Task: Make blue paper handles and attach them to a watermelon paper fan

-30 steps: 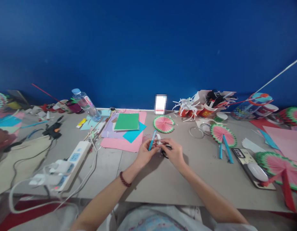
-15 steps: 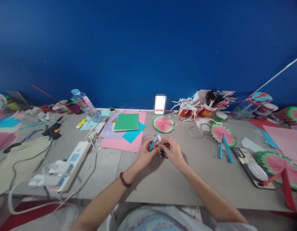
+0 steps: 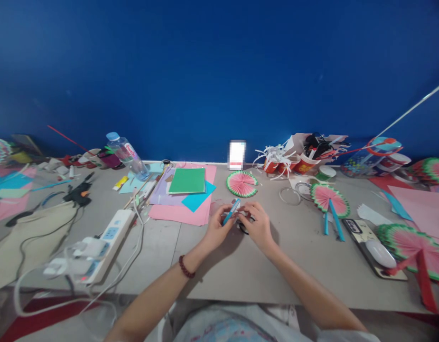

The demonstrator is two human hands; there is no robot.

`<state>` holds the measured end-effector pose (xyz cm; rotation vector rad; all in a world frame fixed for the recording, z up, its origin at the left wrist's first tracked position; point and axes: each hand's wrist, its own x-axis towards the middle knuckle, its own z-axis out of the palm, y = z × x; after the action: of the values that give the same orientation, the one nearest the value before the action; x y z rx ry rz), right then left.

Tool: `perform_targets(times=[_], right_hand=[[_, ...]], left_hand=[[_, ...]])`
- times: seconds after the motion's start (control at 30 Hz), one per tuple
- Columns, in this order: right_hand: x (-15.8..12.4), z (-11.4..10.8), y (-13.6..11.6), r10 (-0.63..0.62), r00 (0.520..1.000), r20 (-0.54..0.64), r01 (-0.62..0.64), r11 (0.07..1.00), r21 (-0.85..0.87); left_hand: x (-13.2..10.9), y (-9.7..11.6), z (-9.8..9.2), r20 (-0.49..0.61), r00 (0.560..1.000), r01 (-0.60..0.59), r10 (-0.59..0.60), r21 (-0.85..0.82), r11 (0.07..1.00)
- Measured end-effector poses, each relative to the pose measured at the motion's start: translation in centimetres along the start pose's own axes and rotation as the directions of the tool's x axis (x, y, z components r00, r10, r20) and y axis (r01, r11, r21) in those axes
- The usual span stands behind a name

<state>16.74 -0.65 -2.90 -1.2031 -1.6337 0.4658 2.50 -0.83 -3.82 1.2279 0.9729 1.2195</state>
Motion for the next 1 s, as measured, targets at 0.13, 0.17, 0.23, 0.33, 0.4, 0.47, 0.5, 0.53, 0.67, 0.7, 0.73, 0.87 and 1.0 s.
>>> perform_targets(times=[0.13,0.17,0.23,0.33,0.4,0.47,0.5,0.53,0.67,0.7,0.73,0.87,1.0], right_hand=[[0.1,-0.1,0.0,-0.007,1.0,0.008,0.007,0.999,0.036],[0.1,-0.1,0.0,0.002,1.0,0.012,-0.002,0.999,0.045],[0.1,-0.1,0.0,0.026,0.999,0.03,-0.028,0.997,0.072],[0.1,0.0,0.0,0.049,0.997,0.06,-0.057,0.99,0.128],[0.2,0.0,0.1,0.075,0.995,0.06,-0.085,0.979,0.186],[0.4,-0.2,0.4,0.128,0.991,0.039,-0.133,0.97,0.206],[0.5,-0.3,0.5,0.152,0.988,0.032,-0.155,0.972,0.178],[0.7,-0.6,0.7,0.168,0.985,0.044,-0.173,0.978,0.12],[1.0,-1.4,1.4,0.185,0.93,0.318,-0.119,0.969,-0.216],[1.0,-1.6,1.5,0.196,0.902,0.385,-0.092,0.958,-0.273],[0.9,-1.7,1.5,0.21,0.879,0.429,-0.071,0.946,-0.317],[0.8,-2.2,1.2,0.286,0.838,0.465,-0.055,0.891,-0.45],[1.0,-3.2,0.9,0.306,0.814,0.493,-0.025,0.867,-0.498]], left_hand=[[-0.2,0.1,-0.1,0.083,0.997,0.004,-0.007,0.033,0.999],[-0.2,0.2,-0.2,0.097,0.995,0.012,-0.016,0.036,0.999],[-0.2,0.2,-0.2,0.092,0.996,0.019,-0.022,0.028,0.999],[0.1,0.4,-0.2,0.03,0.999,0.018,-0.017,-0.013,1.0],[0.3,0.6,-0.3,-0.011,1.0,0.028,-0.028,-0.035,0.999],[0.5,0.9,-0.5,-0.041,0.998,0.048,-0.05,-0.051,0.998],[0.6,1.0,-0.5,-0.051,0.996,0.065,-0.068,-0.063,0.996],[0.7,1.1,-0.7,-0.057,0.994,0.085,-0.09,-0.078,0.993],[0.9,1.3,-1.2,-0.067,0.988,0.132,-0.141,-0.124,0.983],[1.0,1.4,-1.3,-0.07,0.988,0.132,-0.141,-0.126,0.983],[1.0,1.4,-1.4,-0.073,0.988,0.128,-0.138,-0.124,0.984],[1.1,1.6,-1.6,-0.088,0.989,0.109,-0.121,-0.131,0.985],[1.2,1.7,-1.8,-0.096,0.987,0.111,-0.129,-0.166,0.98]])
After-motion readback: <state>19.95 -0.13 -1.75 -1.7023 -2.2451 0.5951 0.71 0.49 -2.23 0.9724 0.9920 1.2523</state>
